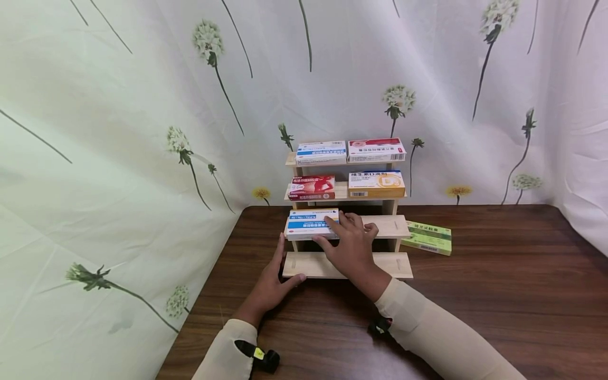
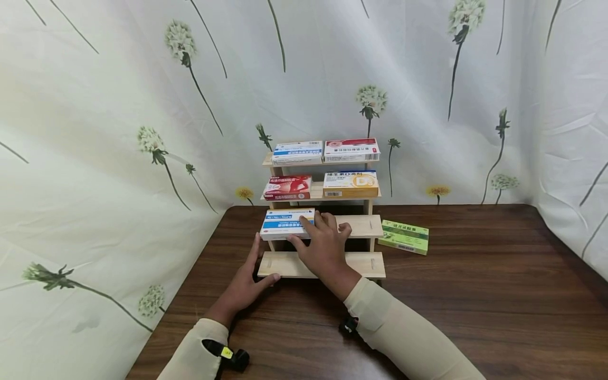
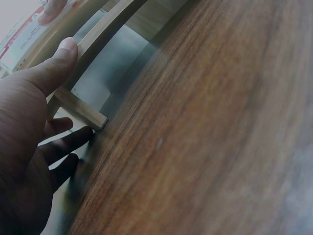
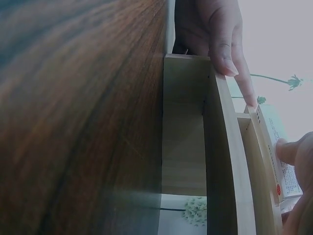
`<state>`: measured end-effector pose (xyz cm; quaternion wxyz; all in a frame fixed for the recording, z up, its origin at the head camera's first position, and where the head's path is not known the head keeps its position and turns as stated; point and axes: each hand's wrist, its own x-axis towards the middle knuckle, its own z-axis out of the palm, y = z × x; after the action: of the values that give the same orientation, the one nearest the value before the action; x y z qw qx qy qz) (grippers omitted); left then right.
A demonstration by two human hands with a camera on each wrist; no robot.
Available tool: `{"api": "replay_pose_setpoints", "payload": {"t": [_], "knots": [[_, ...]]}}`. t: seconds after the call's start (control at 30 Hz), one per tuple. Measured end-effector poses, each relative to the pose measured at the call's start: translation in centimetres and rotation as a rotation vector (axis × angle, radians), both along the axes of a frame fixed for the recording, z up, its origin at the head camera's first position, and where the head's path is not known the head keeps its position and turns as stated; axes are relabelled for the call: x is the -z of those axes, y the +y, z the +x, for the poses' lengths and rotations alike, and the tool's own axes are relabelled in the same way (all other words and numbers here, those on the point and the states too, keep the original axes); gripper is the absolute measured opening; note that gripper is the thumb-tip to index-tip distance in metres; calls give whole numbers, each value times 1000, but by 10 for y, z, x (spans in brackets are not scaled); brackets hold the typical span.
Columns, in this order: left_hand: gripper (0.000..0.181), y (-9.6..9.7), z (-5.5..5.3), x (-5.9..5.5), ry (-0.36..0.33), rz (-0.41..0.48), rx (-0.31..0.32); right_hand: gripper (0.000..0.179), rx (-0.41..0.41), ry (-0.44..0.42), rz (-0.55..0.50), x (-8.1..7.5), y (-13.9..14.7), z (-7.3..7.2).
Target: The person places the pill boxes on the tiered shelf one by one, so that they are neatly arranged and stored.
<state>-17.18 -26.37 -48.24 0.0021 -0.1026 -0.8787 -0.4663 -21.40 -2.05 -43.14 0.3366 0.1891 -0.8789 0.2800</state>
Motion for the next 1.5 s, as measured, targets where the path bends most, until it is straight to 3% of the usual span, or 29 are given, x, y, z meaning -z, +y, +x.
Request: {"api": "replay_pose_setpoints", "payload": {"t": [0.5, 0.8, 1.5], "knots": [[116, -1, -1, 1, 21, 0, 13, 64, 33, 17, 44, -1, -2, 3], [116, -1, -1, 2, 22, -5, 12, 69, 13, 12, 46, -3, -1, 6], [117, 0, 0, 1, 13, 3, 8, 65, -26, 20, -7, -6, 30, 8]]}}
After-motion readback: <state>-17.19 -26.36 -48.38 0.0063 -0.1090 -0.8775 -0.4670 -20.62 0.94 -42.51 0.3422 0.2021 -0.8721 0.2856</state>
